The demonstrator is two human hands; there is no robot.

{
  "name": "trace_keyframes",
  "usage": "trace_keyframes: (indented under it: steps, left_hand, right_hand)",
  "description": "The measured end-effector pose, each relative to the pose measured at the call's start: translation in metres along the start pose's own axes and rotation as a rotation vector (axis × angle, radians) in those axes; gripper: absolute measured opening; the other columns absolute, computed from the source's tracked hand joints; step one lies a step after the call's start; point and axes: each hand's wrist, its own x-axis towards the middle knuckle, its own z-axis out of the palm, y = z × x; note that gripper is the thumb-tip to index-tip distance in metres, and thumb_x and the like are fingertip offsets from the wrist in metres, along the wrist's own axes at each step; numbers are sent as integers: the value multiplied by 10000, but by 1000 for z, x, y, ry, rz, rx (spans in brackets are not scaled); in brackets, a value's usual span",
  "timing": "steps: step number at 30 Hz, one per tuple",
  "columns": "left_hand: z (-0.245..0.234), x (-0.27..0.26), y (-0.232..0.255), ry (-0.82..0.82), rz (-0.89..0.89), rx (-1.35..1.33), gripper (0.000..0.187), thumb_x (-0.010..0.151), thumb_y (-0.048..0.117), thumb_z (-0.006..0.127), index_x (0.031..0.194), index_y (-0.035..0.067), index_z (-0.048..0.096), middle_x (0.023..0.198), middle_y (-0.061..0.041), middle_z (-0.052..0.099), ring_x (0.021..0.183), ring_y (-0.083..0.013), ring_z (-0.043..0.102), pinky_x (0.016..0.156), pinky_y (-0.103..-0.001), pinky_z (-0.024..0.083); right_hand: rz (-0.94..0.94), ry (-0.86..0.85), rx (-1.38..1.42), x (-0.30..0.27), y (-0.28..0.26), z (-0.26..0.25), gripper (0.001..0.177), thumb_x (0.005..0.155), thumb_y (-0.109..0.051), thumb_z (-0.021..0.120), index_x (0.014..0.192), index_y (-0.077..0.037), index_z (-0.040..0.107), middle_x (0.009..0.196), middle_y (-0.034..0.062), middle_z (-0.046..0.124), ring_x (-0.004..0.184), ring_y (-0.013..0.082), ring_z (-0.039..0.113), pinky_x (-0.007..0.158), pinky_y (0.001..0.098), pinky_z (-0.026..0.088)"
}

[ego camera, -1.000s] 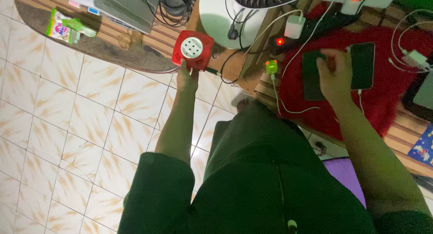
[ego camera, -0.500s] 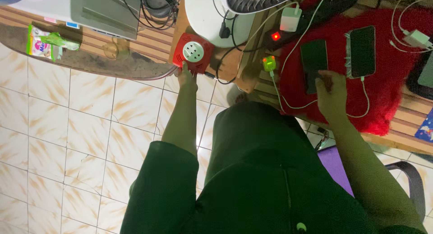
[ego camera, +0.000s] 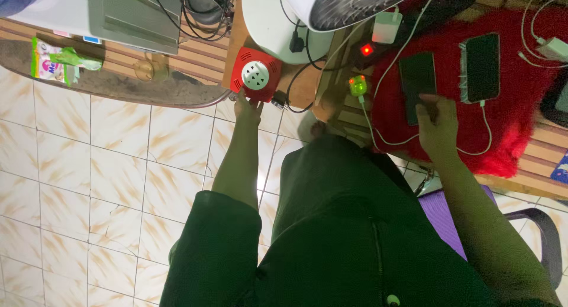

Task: The person organizes a cluttered desk area by handling a red power strip, plugging and unplugging cables, and arranging two smartphones and charging cables on a red mat. The person also adjusts a white fan and a power adapter.

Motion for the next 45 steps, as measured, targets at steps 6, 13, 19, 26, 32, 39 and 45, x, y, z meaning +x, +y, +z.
trace_keyframes:
  steps: [6, 13, 19, 26, 32, 39, 45]
  left_hand:
    - [5, 2, -5, -47, 11, -4, 500, 1021, 265, 518, 1471, 57, 456, 1407, -168, 508, 1280, -335, 523, 1129, -590, 423]
    - [-1, -3, -4, -132, 12, -93, 517, 1033, 218, 527, 1499, 33, 402, 1421, -186, 474, 1318, -333, 483, 1179, -601, 396]
    - [38, -63, 15, 230, 32, 214, 689, 968, 329, 615, 1555, 154, 302, 1455, -145, 371, 1392, -315, 372, 1167, -570, 309]
    - [58, -121, -40, 318, 889, 664, 655, 982, 272, 704, 1513, 30, 406, 1398, -203, 455, 1290, -353, 488, 1089, -475, 457]
    - [88, -211, -139, -260, 1015, 1000, 472, 1050, 155, 622, 1463, 16, 440, 1429, -225, 503, 1296, -353, 530, 1039, -415, 464]
    - [153, -279, -235, -765, 401, 1051, 579, 955, 238, 674, 1473, 127, 439, 1243, -161, 681, 1117, -263, 683, 917, -397, 571]
    - [153, -215, -339, -592, 383, 981, 819, 897, 270, 767, 1551, 46, 327, 1434, -247, 523, 1305, -319, 558, 1050, -416, 495]
  right_hand:
    - [-35, -18, 22, 7, -11, 7, 233, 1076, -98, 652, 1289, -16, 606, 1231, 130, 516, 1024, 180, 603, 870, 358, 530]
    - [89, -32, 50, 11, -19, 11, 268, 1055, -145, 652, 1287, -22, 596, 1077, 110, 584, 892, 191, 596, 780, 361, 506]
    - [-12, -43, -16, 10, -4, 8, 220, 1067, -136, 642, 1247, -12, 616, 1138, 124, 551, 931, 200, 597, 794, 367, 509]
    - [6, -14, 14, 5, 38, -6, 238, 1077, -103, 601, 1302, -33, 630, 1154, 138, 575, 1026, 242, 601, 887, 392, 495]
    - [-13, -38, -102, 10, 83, -19, 290, 1069, -124, 571, 1345, -47, 617, 1243, 214, 588, 1135, 356, 602, 972, 458, 482]
    - [105, -232, -144, 21, 92, -49, 408, 1038, -141, 534, 1441, -82, 564, 1356, 246, 545, 1220, 398, 559, 1032, 470, 445]
    - [150, -362, 44, 27, 104, -65, 404, 1030, -168, 520, 1426, -98, 558, 1401, 178, 570, 1283, 327, 565, 1075, 433, 443]
